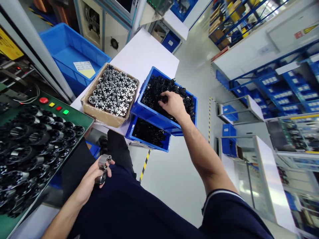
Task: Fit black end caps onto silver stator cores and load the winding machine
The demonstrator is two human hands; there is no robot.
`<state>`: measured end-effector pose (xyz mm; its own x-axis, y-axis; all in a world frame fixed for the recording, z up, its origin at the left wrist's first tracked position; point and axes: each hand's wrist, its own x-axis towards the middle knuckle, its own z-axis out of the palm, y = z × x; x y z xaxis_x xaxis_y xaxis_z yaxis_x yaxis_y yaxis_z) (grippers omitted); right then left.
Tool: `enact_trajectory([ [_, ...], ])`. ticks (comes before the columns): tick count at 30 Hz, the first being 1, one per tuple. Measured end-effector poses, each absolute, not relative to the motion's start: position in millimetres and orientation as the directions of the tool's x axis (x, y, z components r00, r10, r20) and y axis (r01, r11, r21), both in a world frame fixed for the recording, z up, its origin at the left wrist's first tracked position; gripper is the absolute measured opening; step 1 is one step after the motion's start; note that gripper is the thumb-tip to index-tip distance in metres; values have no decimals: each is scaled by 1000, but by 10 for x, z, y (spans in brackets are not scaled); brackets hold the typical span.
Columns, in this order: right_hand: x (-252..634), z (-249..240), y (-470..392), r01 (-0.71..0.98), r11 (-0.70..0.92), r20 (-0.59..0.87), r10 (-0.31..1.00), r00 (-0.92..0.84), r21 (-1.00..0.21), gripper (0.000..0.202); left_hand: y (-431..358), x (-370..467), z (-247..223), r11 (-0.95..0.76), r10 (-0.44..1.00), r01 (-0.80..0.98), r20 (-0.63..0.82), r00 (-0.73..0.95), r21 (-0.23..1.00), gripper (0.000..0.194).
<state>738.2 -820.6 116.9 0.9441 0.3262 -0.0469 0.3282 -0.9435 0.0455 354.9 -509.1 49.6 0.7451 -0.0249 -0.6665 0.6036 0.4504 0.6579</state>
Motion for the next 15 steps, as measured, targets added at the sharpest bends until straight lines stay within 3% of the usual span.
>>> enact_trajectory([
  [3,7396,1126,-8234,328,-943,-77,324,943,56,31,-5086,3518,459,440,-36,615,-671,741,655,30],
  [6,7418,1095,-8226,351,-934,-95,344,934,70,26,-5087,3490,435,432,-41,622,-674,737,654,29],
  [15,7494,1092,-8128,418,-899,-91,409,908,132,47,-5069,3413,198,398,-57,635,-673,737,662,39],
])
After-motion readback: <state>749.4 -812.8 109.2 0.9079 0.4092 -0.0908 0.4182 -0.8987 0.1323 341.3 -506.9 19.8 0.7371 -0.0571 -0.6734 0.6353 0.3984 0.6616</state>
